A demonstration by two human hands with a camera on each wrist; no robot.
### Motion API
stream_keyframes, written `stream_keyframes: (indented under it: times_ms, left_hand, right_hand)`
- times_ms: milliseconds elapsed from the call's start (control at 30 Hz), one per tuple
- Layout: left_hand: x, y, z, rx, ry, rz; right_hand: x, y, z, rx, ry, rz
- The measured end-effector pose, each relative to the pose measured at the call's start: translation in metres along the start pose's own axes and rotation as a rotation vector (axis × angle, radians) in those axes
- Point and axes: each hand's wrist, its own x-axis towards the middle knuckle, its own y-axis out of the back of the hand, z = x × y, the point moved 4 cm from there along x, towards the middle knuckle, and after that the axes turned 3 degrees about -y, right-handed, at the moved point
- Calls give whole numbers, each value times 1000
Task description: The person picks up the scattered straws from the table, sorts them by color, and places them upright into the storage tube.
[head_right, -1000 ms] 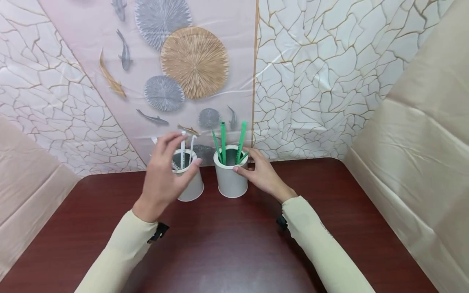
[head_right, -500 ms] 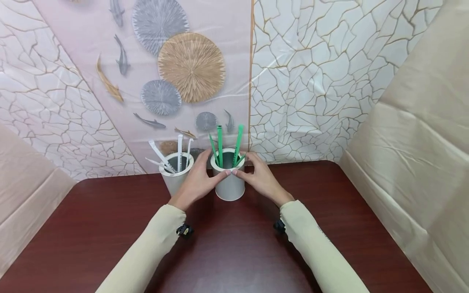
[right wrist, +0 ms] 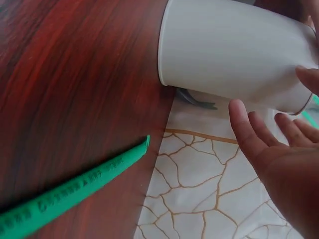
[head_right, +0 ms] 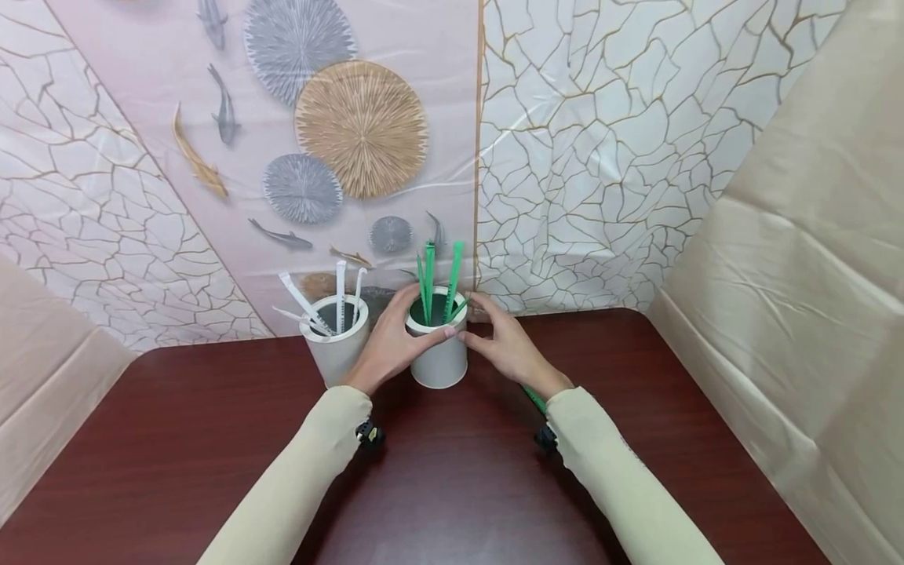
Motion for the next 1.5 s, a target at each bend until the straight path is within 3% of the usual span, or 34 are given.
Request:
stream_keyframes:
  times_ms: [200,367,633,733,933,1067,1200,1400,1500]
  left_hand:
    - [0,-3,2,23,36,23]
    - [-2,-3,1,31,49,57]
    - [0,-2,-1,3,47,55]
    - [0,-1,-2,0,46,54]
    - [-1,-2,0,-24,51,44]
    - [-2,-4,2,-42,57,41]
    - [-1,-4,4,-56,58,38]
    - [-1,-4,3,-64,67,36]
    - [-1,-3,1,-63,72,47]
  right_hand:
    - [-22,25,0,-145,-82,2]
    - [-40,44,4,-274,-170,-55]
    - [-62,54,42,-100,-475,-297]
    - [-66,47,51,-160,-483,-304]
    - [-69,32,52,-419,-470,-215]
    - [-72,26,50,-485,-512,-225]
    - [-74,26,51,-467,-541,-243]
    - [-73,29,57,-288,-573,-227]
    - [-73,28,59,-270,-564,-206]
